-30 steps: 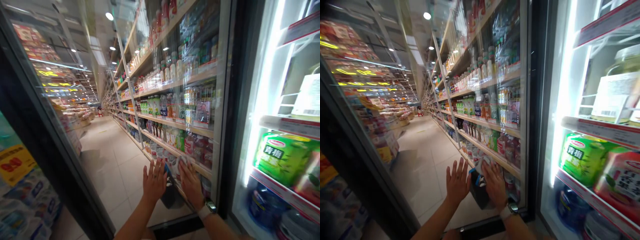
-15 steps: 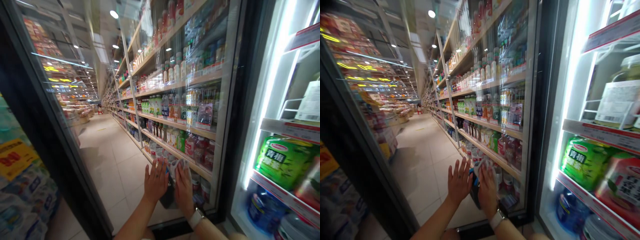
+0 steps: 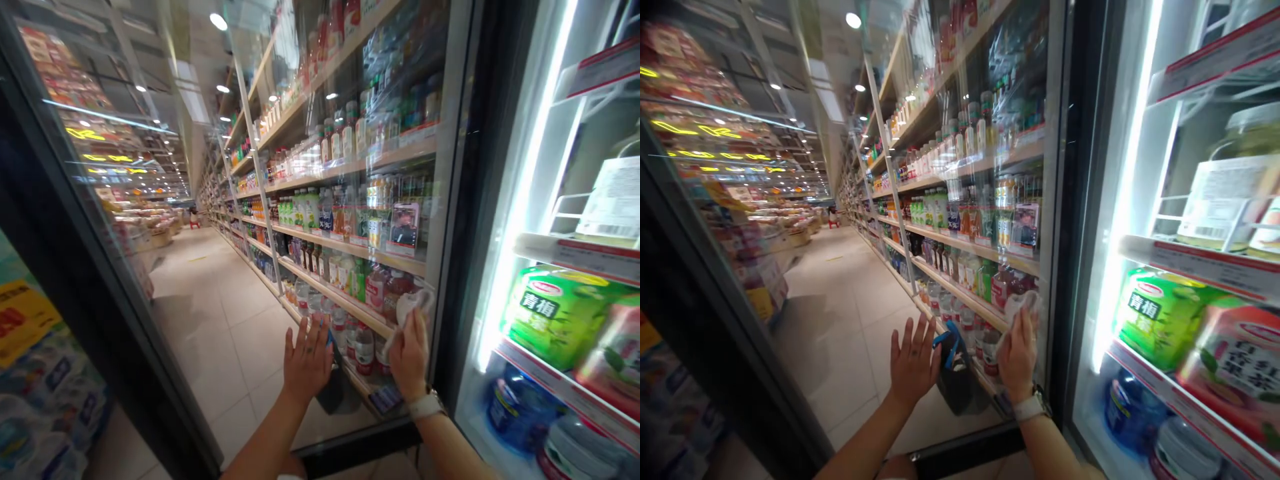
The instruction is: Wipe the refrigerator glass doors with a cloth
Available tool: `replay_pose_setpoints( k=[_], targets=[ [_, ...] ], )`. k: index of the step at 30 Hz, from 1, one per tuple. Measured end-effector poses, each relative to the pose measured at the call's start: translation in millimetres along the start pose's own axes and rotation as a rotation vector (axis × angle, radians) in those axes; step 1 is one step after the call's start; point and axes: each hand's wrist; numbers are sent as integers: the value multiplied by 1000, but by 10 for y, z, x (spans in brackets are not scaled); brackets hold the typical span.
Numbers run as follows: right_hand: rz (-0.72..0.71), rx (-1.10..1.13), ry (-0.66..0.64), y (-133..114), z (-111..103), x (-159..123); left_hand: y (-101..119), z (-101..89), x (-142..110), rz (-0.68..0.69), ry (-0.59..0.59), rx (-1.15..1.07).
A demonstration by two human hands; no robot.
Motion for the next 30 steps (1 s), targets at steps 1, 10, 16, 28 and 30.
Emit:
replay_pose_setpoints(
  k=[1,10,16,28,30],
  targets=[
    [47,-10,16,52,-11,23,0,2,-2,-2,4,-1],
    [138,51,-21,-372,117,-238,5,-6,19,-1,4,-8],
    [-27,155,-134,-770,182,-474,-8,21,-46,-8,-12,11],
    [-293,58,-233,-388,54,-335,-14,-28,38,0,0,-6],
    [-210,21,-162,-164,-1,-244,-10,-23,37,-2,-4,3]
  ],
)
Point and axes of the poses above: each hand's wrist, its own x-axis towards the middle knuckle, its own z-axis out of the palm, y = z × x, and after that the axes turned 10 degrees about y, right-handed
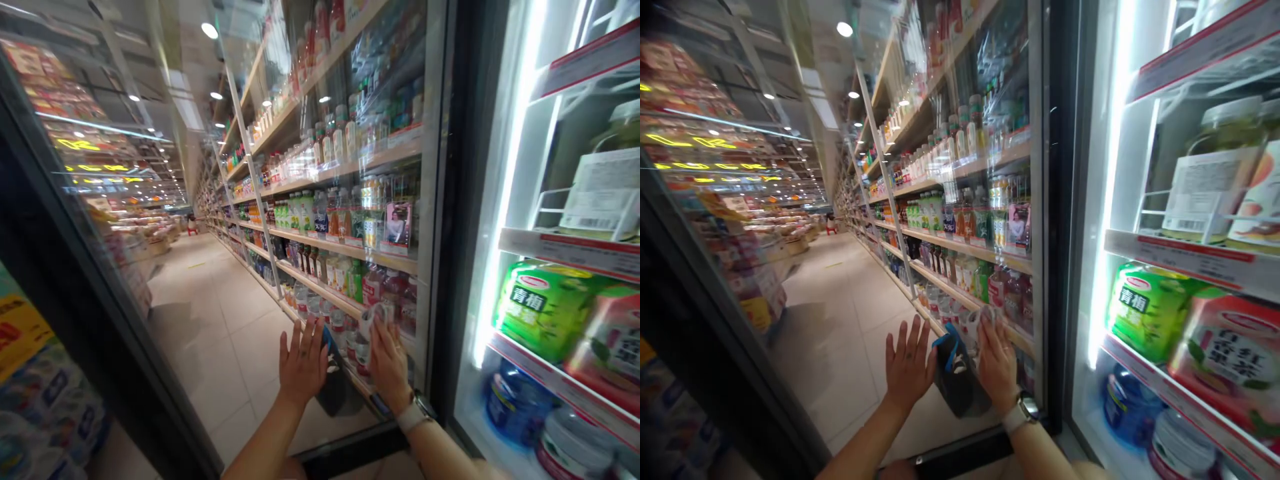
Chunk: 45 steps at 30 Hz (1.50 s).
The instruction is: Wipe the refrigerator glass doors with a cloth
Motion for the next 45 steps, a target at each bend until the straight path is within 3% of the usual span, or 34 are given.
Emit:
replay_pose_setpoints(
  k=[3,6,10,15,19,22,25,31,34,39,45],
  targets=[
    [145,-35,87,242,-68,14,-1,9,-13,-3,1,-7],
    [262,-32,97,229,-59,-4,0,15,-23,-11,5,-17],
    [285,42,55,-147,61,-83,9,27,-43,-5,-2,-2],
    [87,179,-7,-709,254,-223,-4,49,-111,8,-25,12],
    [31,188,50,-870,337,-263,-28,40,-131,18,-34,2],
    [-31,163,10,-766,307,-218,-28,25,-92,23,-20,-9],
    [-48,119,-66,-503,198,-122,-10,20,-46,18,3,7],
    [226,-30,85,163,-54,71,1,33,-41,12,7,22],
    [343,-46,126,246,-76,96,-8,41,-62,6,-3,33],
    [414,40,120,-126,42,90,5,38,-66,12,-3,35],
    [189,181,7,-700,200,-5,6,48,-107,16,-19,65]
  ],
)
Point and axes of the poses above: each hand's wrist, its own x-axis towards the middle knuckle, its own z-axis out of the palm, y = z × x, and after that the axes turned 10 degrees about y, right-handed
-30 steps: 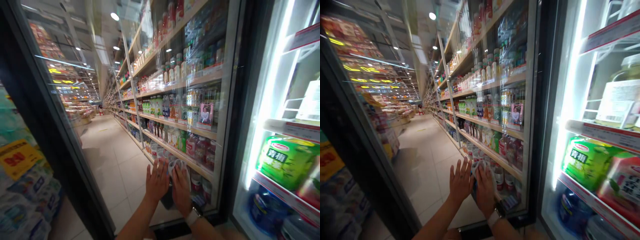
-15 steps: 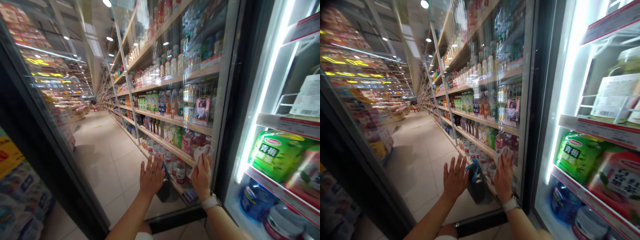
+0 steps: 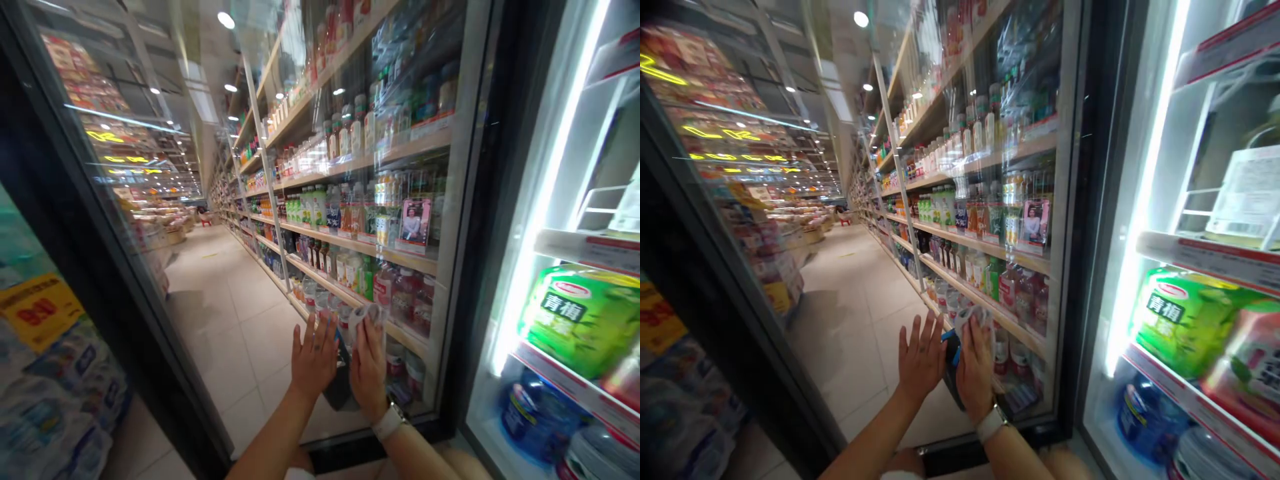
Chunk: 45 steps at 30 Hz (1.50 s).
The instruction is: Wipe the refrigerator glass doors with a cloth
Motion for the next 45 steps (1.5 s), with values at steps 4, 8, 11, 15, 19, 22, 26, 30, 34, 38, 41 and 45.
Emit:
replay_pose_setpoints(
  k=[4,8,11,15,19,22,26,30,34,38,41,45],
  targets=[
    [-106,15,0,-148,120,-159,-25,12,-28,20,4,0],
    [-182,-30,-39,-59,78,-144,-27,-12,19,7,12,-30],
    [-172,-128,-71,168,-64,-22,-15,-35,68,3,16,-34],
    [-116,-201,41,575,-291,167,-9,-34,85,-10,19,-39],
    [16,-205,137,843,-425,278,-12,-20,71,-17,33,-58],
    [126,-190,179,845,-408,281,-11,-20,65,-19,28,-52],
    [202,-151,229,648,-274,223,-3,-23,64,-9,31,-46],
    [161,-109,200,405,-131,144,8,-16,64,-9,33,-37],
    [18,-40,116,207,-29,13,12,-9,64,-9,42,-31],
    [-151,17,24,39,50,-223,-5,-12,58,-7,46,-44],
    [-211,10,12,-9,82,-383,-24,-18,49,-4,32,-70],
    [-328,-32,-37,112,24,-306,-29,-17,41,2,27,-71]
  ],
)
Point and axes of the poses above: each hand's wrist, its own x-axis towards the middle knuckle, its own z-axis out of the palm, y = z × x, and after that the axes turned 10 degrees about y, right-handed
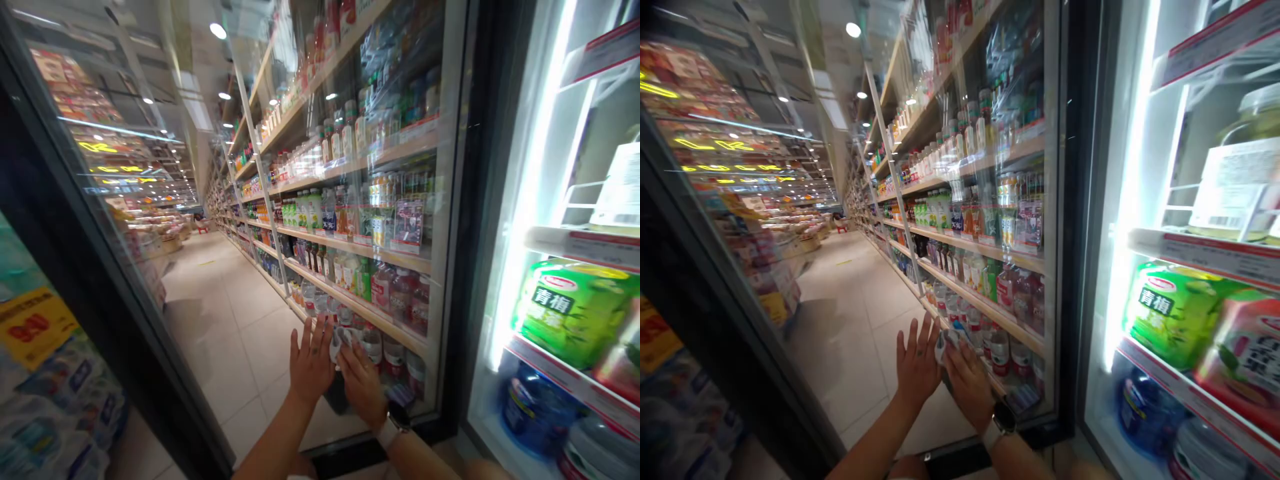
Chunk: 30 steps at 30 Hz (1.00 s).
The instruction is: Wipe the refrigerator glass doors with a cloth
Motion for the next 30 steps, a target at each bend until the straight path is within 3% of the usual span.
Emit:
replay_pose_setpoints(
  k=[3,7,11,15,26,30],
  targets=[
    [-26,-59,-5,264,-135,247,10,7,2,-5,0,26],
    [119,-110,98,607,-313,698,18,7,12,-9,-3,44],
    [223,-55,192,732,-336,925,24,5,9,-7,-4,49],
    [201,4,178,619,-254,763,34,0,10,-11,6,38],
    [-103,1,-52,223,-172,-76,19,-29,46,-9,-4,16],
    [-155,32,-91,218,-197,-167,9,-19,38,-8,-2,36]
  ],
)
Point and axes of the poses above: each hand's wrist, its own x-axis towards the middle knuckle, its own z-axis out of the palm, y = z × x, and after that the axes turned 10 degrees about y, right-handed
